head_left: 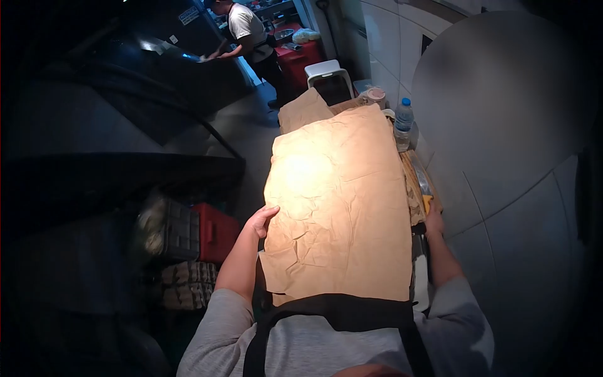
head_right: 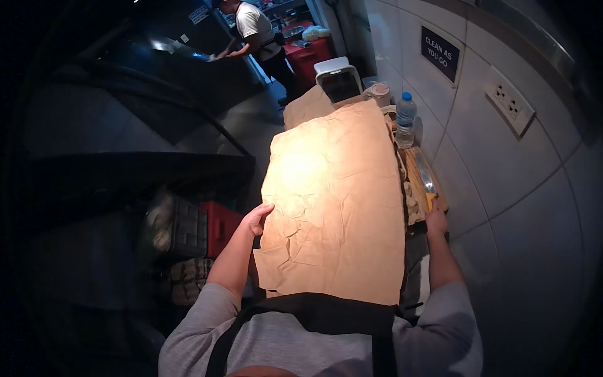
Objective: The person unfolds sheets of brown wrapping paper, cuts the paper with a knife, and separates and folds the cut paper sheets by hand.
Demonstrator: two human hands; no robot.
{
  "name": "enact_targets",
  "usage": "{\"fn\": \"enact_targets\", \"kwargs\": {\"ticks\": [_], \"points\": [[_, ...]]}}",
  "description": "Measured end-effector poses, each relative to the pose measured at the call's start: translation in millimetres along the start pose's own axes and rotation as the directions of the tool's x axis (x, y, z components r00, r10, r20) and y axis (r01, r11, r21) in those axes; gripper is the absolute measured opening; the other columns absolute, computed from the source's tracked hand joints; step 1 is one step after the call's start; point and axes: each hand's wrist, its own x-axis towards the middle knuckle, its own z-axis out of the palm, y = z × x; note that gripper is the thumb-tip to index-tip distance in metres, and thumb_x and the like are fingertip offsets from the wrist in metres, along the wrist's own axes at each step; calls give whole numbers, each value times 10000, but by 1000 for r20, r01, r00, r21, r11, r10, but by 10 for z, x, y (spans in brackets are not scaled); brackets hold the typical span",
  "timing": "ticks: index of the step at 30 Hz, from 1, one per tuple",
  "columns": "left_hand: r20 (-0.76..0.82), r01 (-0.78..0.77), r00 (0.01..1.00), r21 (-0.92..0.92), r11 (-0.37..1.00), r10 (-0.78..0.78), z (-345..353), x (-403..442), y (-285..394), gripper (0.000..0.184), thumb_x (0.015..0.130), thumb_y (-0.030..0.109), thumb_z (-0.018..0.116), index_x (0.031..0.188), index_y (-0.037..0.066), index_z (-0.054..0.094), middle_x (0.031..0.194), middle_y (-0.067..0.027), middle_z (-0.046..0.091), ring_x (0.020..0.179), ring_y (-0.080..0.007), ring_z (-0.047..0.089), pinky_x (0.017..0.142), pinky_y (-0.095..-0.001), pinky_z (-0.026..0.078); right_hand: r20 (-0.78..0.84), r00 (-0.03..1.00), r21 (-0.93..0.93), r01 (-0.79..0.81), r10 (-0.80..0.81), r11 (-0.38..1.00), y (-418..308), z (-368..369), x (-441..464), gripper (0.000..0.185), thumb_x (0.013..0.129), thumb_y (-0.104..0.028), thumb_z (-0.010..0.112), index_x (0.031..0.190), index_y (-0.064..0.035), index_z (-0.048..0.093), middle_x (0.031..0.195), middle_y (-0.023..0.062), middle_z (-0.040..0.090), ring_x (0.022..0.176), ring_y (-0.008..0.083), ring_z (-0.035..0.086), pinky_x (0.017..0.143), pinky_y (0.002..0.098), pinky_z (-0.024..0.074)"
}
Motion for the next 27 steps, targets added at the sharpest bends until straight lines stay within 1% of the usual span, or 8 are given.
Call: {"fn": "enact_targets", "kwargs": {"ticks": [6,7,9,10,14,20,23,27], "points": [[77,-172,982,-20,985,173,12,-102,123,515,775,-13,637,1255,107,495,1201,-58,583,1134,-240,538,956,-443,439,-39,999,159,15,-8,987,-93,-77,697,318,875,-288,523,1153,-147,588,1063,217,585,1009,400,553,853,466,455],[102,-162,982,-6,987,162,-33,-104,128,518,786,-3,628,1269,115,482,1216,-58,573,1138,-243,536,960,-450,437,-18,997,462,-57,73,885,-154,-214,827,408,909,-388,471,1139,-75,596,1057,208,607,1008,359,573,871,447,445],[129,-131,983,-12,991,131,4,-118,124,529,812,29,610,1303,132,443,1256,-64,544,1155,-248,524,963,-464,435,358,932,917,-341,-54,209,-510,-485,913,566,925,-513,432,1176,-29,584,1085,92,616,984,190,584,856,321,448],[129,-122,984,-35,992,126,85,-151,142,538,828,51,601,1324,143,417,1280,-70,526,1167,-249,515,963,-472,434,407,909,861,-349,-91,370,-1168,-1371,368,737,889,-610,414,1337,-25,445,1347,129,475,1242,239,437,1035,324,315],[162,-148,977,28,989,141,422,-151,216,590,806,62,645,1328,96,372,1239,-64,523,1173,-211,477,956,-400,430,-141,896,641,407,-422,650,-1796,-1089,454,584,814,-341,657,1235,24,482,1179,148,592,1003,248,583,907,297,426],[60,-357,934,85,930,353,571,-134,309,485,780,-125,549,1219,49,440,1142,-90,562,1044,-203,558,873,-322,461,0,980,826,112,-199,553,-1674,-1436,554,479,713,-183,745,1087,20,526,929,130,648,847,230,616,771,341,488],[1,-319,947,127,939,321,481,122,188,465,793,-162,485,1208,43,437,1094,-109,581,961,-223,599,845,-315,484,-20,992,543,117,-127,832,-1441,-1331,576,453,726,-204,748,1070,7,540,825,83,651,767,185,612,712,312,490],[31,-273,962,42,961,272,564,-59,225,509,790,-160,484,1239,74,435,1146,-95,574,1030,-207,578,892,-334,469,397,911,805,-287,-112,520,-1233,-1473,280,421,760,-208,739,1075,-3,551,814,44,644,770,152,606,683,278,490]]}}
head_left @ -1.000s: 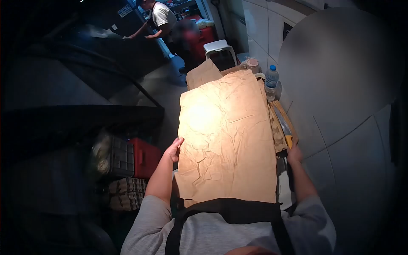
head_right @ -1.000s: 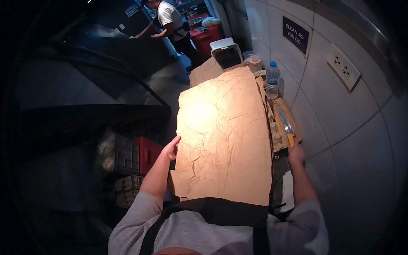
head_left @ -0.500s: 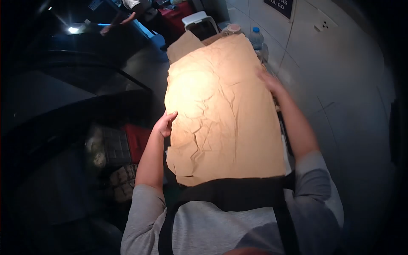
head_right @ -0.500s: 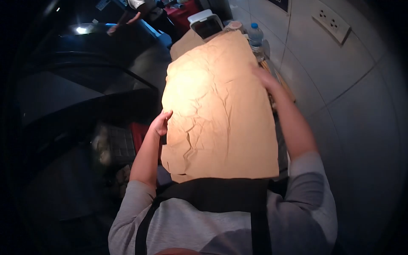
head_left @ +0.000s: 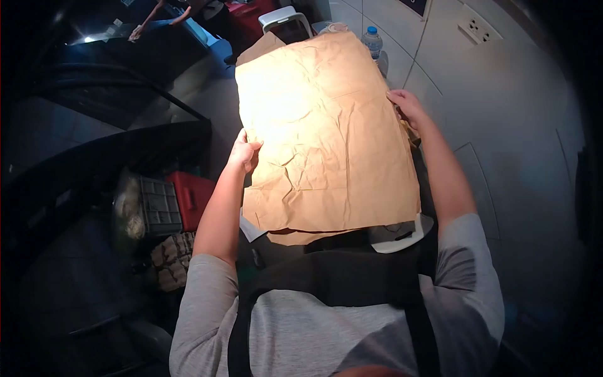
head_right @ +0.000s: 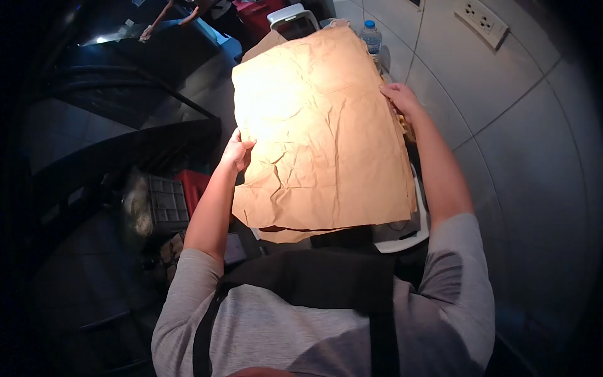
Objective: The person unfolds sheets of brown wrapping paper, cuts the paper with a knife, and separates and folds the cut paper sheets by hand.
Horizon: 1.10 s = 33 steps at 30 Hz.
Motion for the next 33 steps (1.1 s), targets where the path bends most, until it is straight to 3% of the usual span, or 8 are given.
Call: {"fn": "enact_targets", "kwargs": {"ticks": [6,10,20,24,26,29,31,33], "points": [[165,-209,958,-163,964,235,20,-154,125,535,781,-117,552,1251,96,410,1193,-76,544,1091,-192,552,911,-311,468,179,971,180,128,-161,975,-267,251,-612,432,819,-165,684,1176,3,507,1051,83,622,915,160,609,769,293,514],[139,-117,982,-69,991,126,-140,-17,192,577,755,-14,683,1256,78,413,1183,-38,550,1085,-148,544,918,-288,455,209,969,346,51,-130,937,-252,233,-662,431,849,-108,639,1233,-4,472,1128,94,602,967,172,605,812,307,515],[174,-285,945,25,958,277,-34,41,360,432,803,-76,560,1215,26,480,1090,-127,599,891,-227,636,763,-357,547,94,969,472,160,-230,867,213,58,-443,432,888,-65,567,1298,-18,440,1162,106,592,976,183,604,804,321,518],[195,-222,955,-39,974,225,-14,-27,301,270,873,39,538,1143,23,539,1027,-115,615,865,-222,636,747,-365,549,-222,929,83,321,-297,943,225,218,-661,271,898,-100,550,1156,-25,516,1068,133,610,916,219,613,742,313,525],[233,-173,955,-72,982,186,-34,-76,321,260,870,42,540,1130,26,547,1019,-110,615,855,-212,632,744,-355,545,155,903,372,323,-401,870,358,84,-446,190,898,-100,552,1073,-37,515,1036,129,611,895,216,611,729,310,523],[312,-172,935,-24,985,171,-154,-208,386,246,866,45,542,1111,30,559,1008,-104,617,840,-197,626,741,-340,540,563,556,702,69,-611,709,233,13,-355,81,898,-100,556,949,-55,513,988,122,612,863,211,609,709,306,520],[339,-204,922,11,979,189,-188,-173,404,237,862,48,544,1098,33,566,1001,-100,617,830,-187,622,739,-330,537,427,679,571,310,-597,761,331,11,-426,135,916,-184,546,856,-100,460,854,15,541,764,136,537,624,246,450],[347,-270,908,58,961,234,-190,-49,426,228,859,51,545,1085,37,574,994,-96,618,820,-177,618,737,-320,533,290,866,506,221,-406,834,309,-51,-478,165,917,-194,548,1045,-93,521,979,51,586,859,159,581,702,278,496]]}}
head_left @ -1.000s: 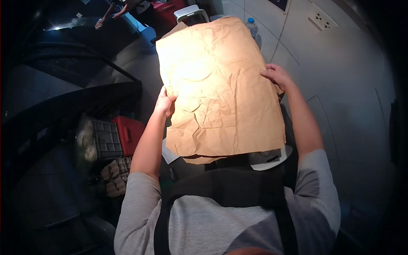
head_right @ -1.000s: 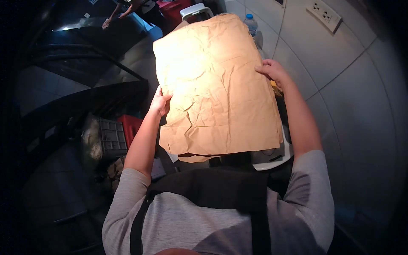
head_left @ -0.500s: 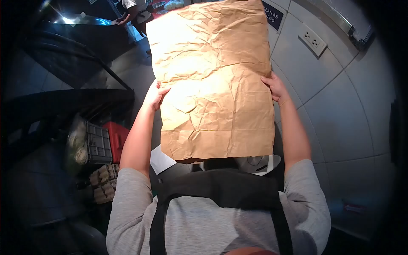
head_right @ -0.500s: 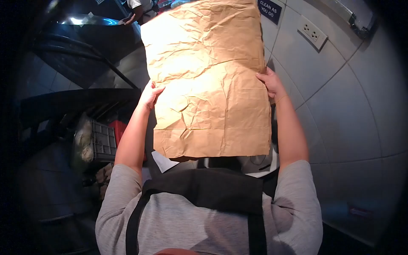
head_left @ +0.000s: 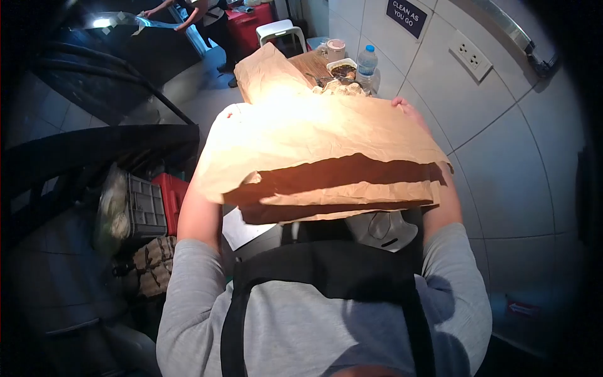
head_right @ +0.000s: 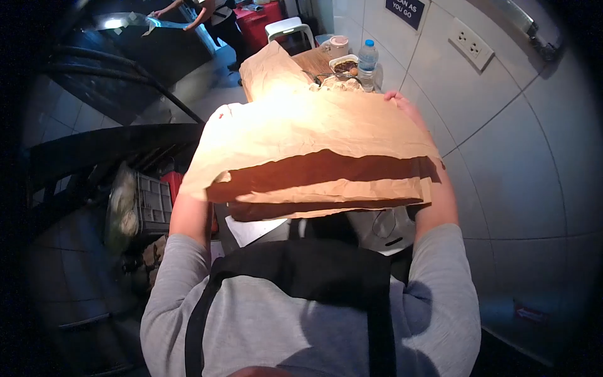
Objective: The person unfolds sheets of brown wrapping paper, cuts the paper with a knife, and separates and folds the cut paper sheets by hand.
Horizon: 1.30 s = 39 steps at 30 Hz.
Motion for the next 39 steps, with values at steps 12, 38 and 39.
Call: {"fn": "enact_targets", "kwargs": {"ticks": [12,38,39], "points": [[33,-46,998,-4,999,47,152,355,153,102,762,-23,524,810,41,587,919,-100,628,775,-159,608,698,-296,526,11,990,12,-138,138,990,-229,65,-47,442,969,-309,451,1329,-56,413,1045,76,601,910,155,605,816,327,499],[-217,-51,966,-693,719,-140,344,152,-631,149,907,51,440,1014,6,533,841,-137,611,706,-234,623,621,-377,559,-761,644,117,30,70,993,957,-206,-1723,547,925,-528,429,1302,-132,414,1024,81,586,849,176,575,705,333,492],[-263,-81,958,-628,774,-113,121,200,-1025,126,899,47,463,996,4,530,868,-136,608,750,-242,619,655,-378,556,-731,671,184,19,124,983,1146,1,-1909,609,916,-564,411,1344,-134,357,1084,101,571,904,192,567,737,342,487]]}}
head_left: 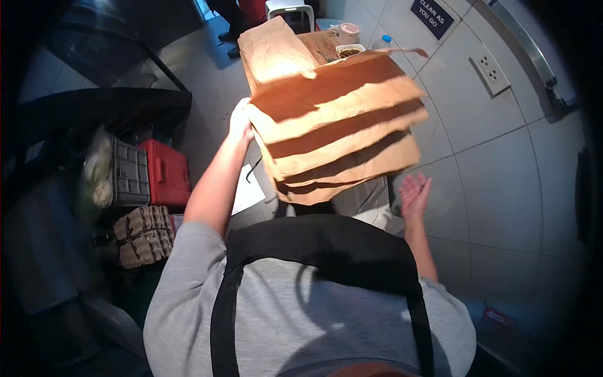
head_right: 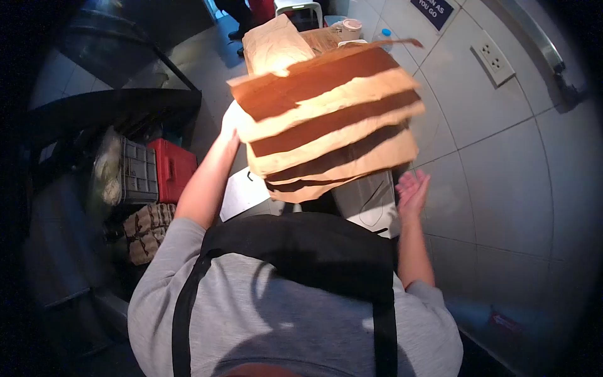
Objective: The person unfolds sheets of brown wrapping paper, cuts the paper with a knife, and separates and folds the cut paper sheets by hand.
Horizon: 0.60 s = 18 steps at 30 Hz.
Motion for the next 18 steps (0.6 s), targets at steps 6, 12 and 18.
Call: {"fn": "enact_targets", "kwargs": {"ticks": [6,12,18], "points": [[-139,-213,945,425,880,296,-46,-669,-587,154,859,62,622,983,22,541,960,-88,596,869,-175,583,779,-307,501,276,943,109,-221,184,969,110,958,-1015,892,869,-566,514,1462,-70,69,1399,182,354,1172,267,449,958,390,383],[320,-325,864,944,-55,389,29,-1115,-465,269,788,19,581,1051,44,532,1104,-153,519,1061,-286,496,914,-377,414,-38,988,-115,-152,148,982,55,998,-518,880,771,-235,723,1394,12,153,1263,190,460,1048,253,540,882,373,445],[777,-617,628,531,-581,43,810,-1415,-273,783,606,124,742,1332,165,452,1387,-173,352,1302,-418,289,1026,-526,299,145,989,7,-41,40,999,139,1116,-527,385,778,49,599,1148,18,497,1036,115,626,900,219,629,793,349,514]]}}
